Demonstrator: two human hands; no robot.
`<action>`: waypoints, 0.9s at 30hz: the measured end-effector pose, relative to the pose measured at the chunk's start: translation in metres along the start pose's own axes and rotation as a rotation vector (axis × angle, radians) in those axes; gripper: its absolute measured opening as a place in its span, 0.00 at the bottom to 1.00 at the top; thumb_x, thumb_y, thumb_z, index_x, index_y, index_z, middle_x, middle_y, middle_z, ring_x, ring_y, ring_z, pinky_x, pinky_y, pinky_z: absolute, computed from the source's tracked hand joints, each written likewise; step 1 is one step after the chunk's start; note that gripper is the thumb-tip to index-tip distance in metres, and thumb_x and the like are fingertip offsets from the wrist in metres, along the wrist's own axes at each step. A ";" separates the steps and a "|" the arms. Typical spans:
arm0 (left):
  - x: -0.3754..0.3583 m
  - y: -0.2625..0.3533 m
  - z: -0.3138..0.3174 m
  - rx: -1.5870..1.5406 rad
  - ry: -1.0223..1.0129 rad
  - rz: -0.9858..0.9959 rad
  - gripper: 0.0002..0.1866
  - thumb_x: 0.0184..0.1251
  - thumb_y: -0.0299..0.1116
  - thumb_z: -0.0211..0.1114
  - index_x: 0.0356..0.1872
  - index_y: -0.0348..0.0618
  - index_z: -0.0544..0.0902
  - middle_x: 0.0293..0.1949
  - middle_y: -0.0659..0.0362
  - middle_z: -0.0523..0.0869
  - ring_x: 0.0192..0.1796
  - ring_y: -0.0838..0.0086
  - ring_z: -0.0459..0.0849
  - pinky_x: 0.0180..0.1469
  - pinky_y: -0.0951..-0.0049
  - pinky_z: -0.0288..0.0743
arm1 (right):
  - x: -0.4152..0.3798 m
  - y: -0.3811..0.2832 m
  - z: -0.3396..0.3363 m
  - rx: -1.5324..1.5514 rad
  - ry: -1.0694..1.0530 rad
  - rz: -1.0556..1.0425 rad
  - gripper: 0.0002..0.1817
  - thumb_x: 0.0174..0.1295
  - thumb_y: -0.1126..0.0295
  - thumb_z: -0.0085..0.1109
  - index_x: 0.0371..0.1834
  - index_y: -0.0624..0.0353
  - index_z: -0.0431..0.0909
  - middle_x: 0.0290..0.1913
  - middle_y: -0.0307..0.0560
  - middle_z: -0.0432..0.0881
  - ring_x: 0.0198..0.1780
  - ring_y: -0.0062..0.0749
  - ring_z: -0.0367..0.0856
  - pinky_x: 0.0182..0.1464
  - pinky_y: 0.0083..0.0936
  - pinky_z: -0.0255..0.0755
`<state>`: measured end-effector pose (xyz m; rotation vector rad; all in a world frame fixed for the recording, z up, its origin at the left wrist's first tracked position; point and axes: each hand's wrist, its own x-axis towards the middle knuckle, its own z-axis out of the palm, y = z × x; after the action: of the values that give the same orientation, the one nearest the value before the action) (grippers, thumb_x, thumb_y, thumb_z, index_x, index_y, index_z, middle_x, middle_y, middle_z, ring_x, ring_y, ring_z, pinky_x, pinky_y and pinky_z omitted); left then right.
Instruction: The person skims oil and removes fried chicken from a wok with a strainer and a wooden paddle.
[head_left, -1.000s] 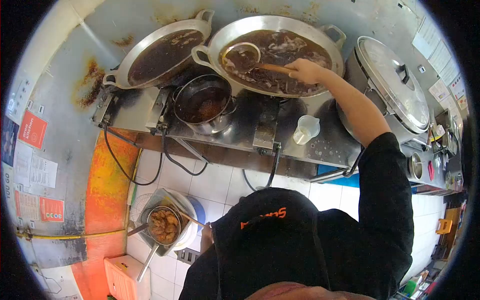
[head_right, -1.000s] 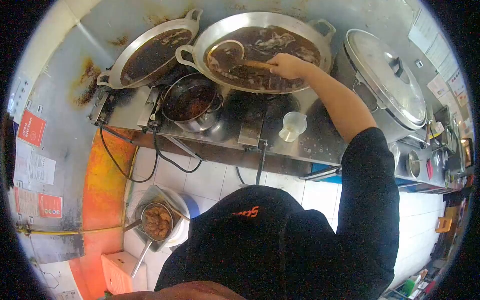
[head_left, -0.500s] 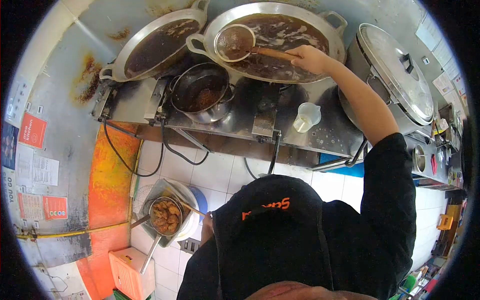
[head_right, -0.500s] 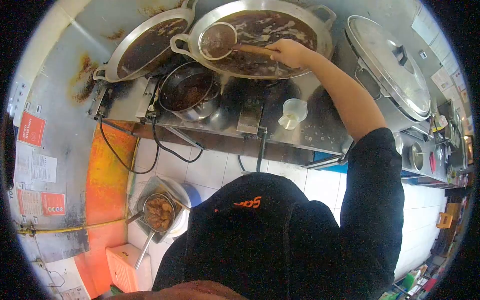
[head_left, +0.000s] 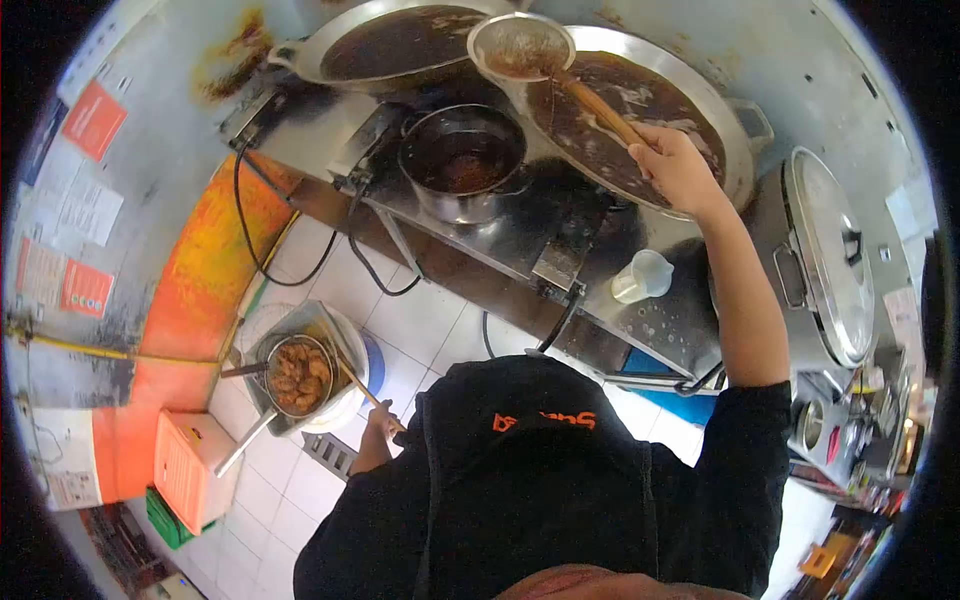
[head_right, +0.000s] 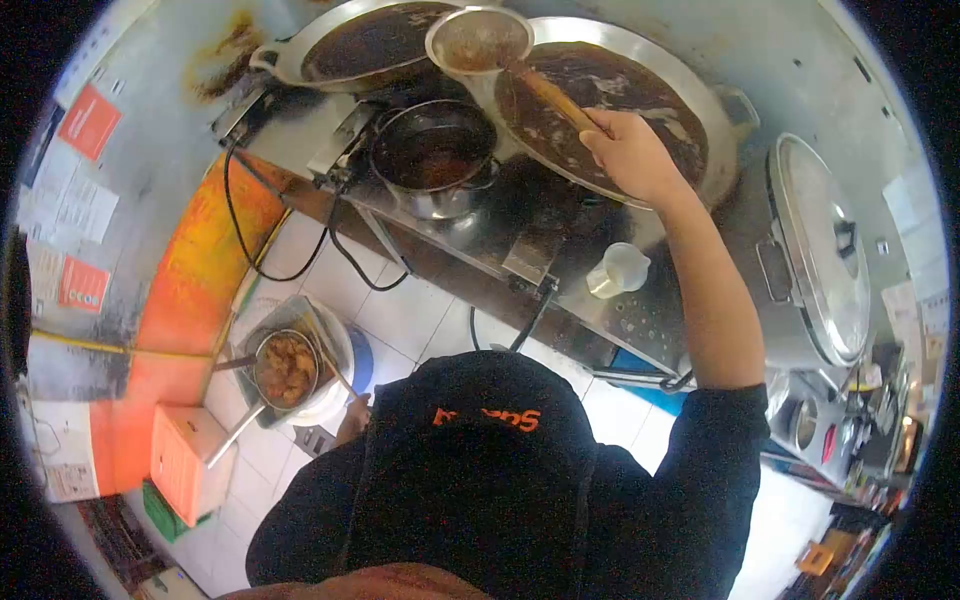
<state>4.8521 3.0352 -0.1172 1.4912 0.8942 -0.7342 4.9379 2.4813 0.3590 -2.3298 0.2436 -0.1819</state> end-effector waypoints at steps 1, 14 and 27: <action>-0.003 0.003 0.000 0.058 0.021 -0.033 0.15 0.58 0.43 0.57 0.23 0.42 0.70 0.13 0.59 0.67 0.13 0.70 0.66 0.15 0.68 0.58 | 0.003 -0.010 0.007 -0.002 -0.021 -0.010 0.15 0.59 0.67 0.51 0.46 0.63 0.75 0.18 0.37 0.67 0.23 0.19 0.66 0.29 0.22 0.63; 0.036 -0.012 -0.025 0.272 -0.020 -0.065 0.29 0.58 0.53 0.58 0.37 0.28 0.74 0.28 0.47 0.79 0.28 0.60 0.80 0.28 0.61 0.75 | -0.004 -0.028 0.155 -0.521 0.234 -0.150 0.19 0.57 0.72 0.53 0.54 0.57 0.72 0.37 0.61 0.78 0.38 0.55 0.78 0.39 0.41 0.72; 0.075 0.371 0.059 0.404 0.499 1.281 0.17 0.57 0.37 0.61 0.45 0.37 0.77 0.44 0.50 0.79 0.48 0.55 0.76 0.51 0.61 0.69 | 0.003 -0.024 0.225 -0.698 0.306 -0.363 0.24 0.48 0.70 0.59 0.53 0.50 0.75 0.46 0.45 0.72 0.46 0.42 0.70 0.46 0.39 0.61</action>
<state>5.2120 2.9793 0.0014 2.2254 -0.0266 0.4567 4.9899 2.6529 0.2207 -3.0227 0.0238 -0.7367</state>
